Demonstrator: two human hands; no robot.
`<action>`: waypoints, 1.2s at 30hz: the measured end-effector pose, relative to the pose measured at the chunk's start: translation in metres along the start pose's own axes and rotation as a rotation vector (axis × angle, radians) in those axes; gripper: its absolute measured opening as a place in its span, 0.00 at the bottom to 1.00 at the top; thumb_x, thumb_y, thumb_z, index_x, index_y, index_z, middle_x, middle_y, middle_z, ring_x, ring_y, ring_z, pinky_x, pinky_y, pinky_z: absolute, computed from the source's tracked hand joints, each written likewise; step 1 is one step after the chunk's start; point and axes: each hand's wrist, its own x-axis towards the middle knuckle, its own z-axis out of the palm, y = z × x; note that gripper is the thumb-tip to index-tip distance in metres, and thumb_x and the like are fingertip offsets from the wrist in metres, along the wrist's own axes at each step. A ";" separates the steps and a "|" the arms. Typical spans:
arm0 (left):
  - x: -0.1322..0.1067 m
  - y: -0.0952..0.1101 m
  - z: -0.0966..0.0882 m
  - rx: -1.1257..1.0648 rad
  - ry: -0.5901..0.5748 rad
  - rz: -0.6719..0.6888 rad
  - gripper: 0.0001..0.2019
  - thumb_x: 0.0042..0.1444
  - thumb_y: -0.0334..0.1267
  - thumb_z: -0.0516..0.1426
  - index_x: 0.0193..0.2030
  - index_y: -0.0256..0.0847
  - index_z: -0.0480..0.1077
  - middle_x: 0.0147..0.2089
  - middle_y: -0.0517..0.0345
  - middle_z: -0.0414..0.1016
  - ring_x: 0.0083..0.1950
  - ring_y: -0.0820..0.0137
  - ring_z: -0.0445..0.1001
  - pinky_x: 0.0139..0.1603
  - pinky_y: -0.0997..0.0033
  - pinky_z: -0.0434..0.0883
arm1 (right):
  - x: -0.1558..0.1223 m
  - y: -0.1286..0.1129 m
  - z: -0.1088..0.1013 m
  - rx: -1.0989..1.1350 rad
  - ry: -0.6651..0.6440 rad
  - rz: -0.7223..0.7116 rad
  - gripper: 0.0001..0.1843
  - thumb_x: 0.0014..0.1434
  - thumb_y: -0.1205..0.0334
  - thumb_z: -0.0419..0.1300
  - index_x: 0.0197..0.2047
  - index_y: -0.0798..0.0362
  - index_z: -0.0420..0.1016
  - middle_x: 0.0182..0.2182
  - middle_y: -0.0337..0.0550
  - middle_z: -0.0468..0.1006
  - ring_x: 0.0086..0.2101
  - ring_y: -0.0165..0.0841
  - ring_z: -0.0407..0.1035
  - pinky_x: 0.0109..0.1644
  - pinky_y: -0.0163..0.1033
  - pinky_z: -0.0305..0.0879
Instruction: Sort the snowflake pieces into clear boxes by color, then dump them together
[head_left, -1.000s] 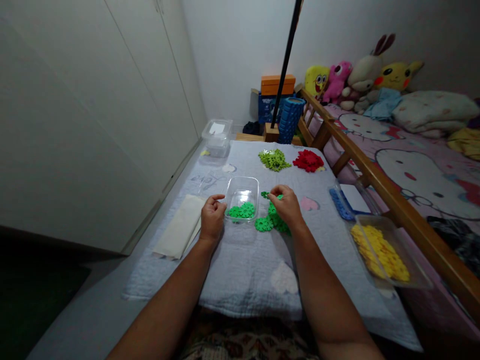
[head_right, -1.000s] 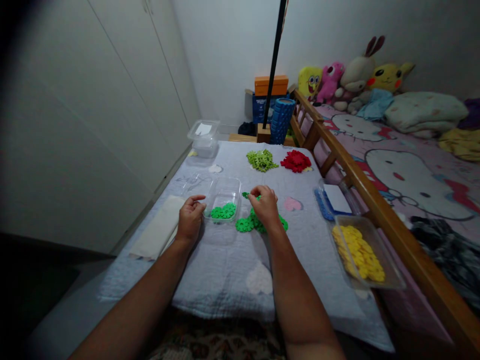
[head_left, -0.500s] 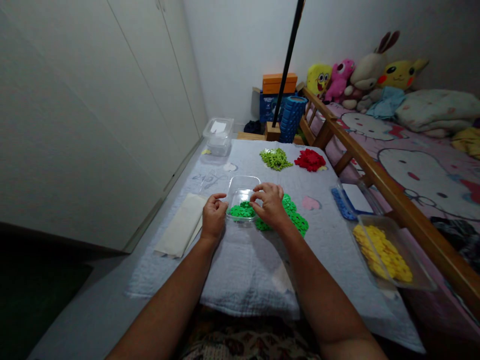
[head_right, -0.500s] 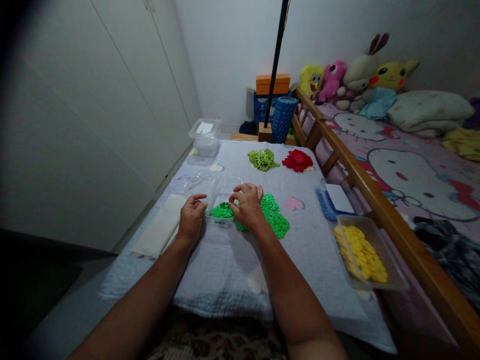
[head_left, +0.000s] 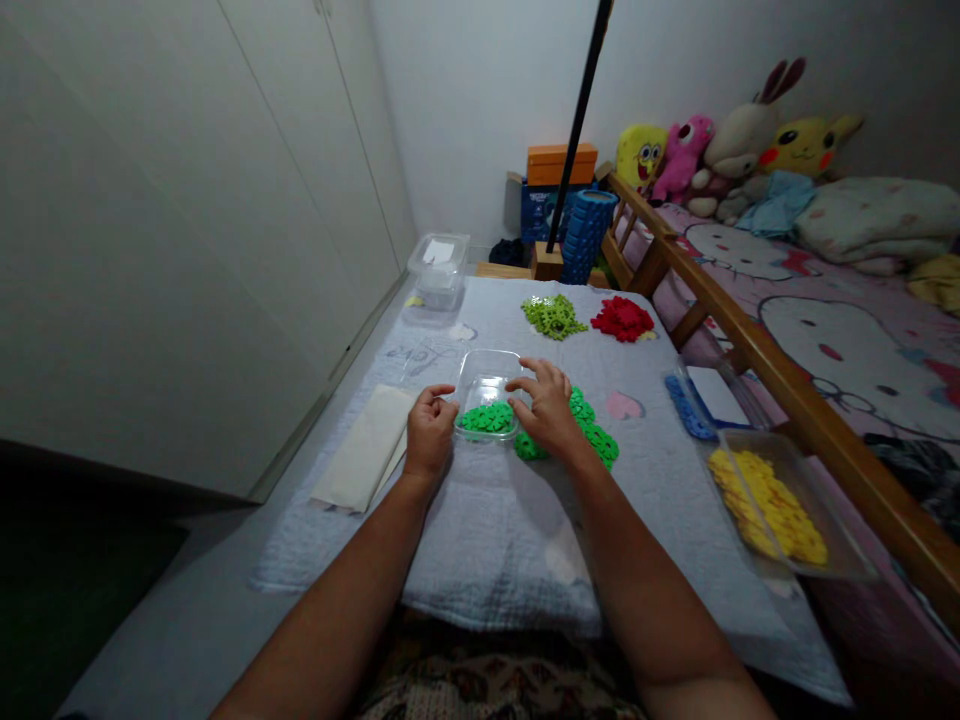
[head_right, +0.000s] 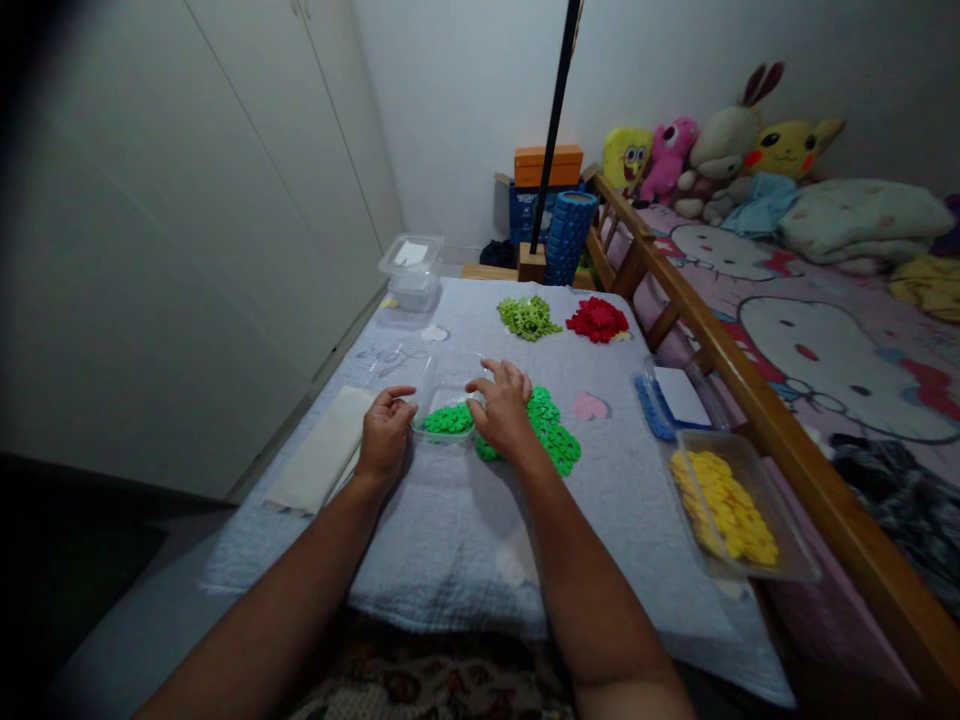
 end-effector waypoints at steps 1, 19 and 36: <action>0.000 0.000 0.000 0.001 0.003 0.002 0.15 0.50 0.42 0.61 0.44 0.41 0.71 0.22 0.72 0.55 0.21 0.76 0.53 0.24 0.75 0.52 | 0.000 0.005 -0.004 0.008 0.025 0.022 0.11 0.62 0.64 0.62 0.46 0.46 0.83 0.64 0.48 0.72 0.66 0.50 0.57 0.70 0.60 0.49; 0.000 -0.001 -0.001 0.014 0.008 0.017 0.15 0.51 0.41 0.62 0.45 0.39 0.72 0.23 0.71 0.56 0.22 0.76 0.53 0.25 0.75 0.53 | -0.015 0.019 -0.017 -0.229 -0.438 0.057 0.08 0.52 0.65 0.71 0.37 0.49 0.80 0.51 0.49 0.77 0.60 0.50 0.62 0.70 0.66 0.44; 0.001 -0.002 -0.002 -0.007 -0.005 0.011 0.16 0.50 0.40 0.62 0.45 0.39 0.71 0.22 0.72 0.55 0.21 0.77 0.52 0.24 0.75 0.52 | -0.001 0.046 -0.048 0.402 -0.003 0.125 0.06 0.54 0.59 0.65 0.28 0.50 0.74 0.31 0.38 0.76 0.36 0.36 0.70 0.46 0.41 0.64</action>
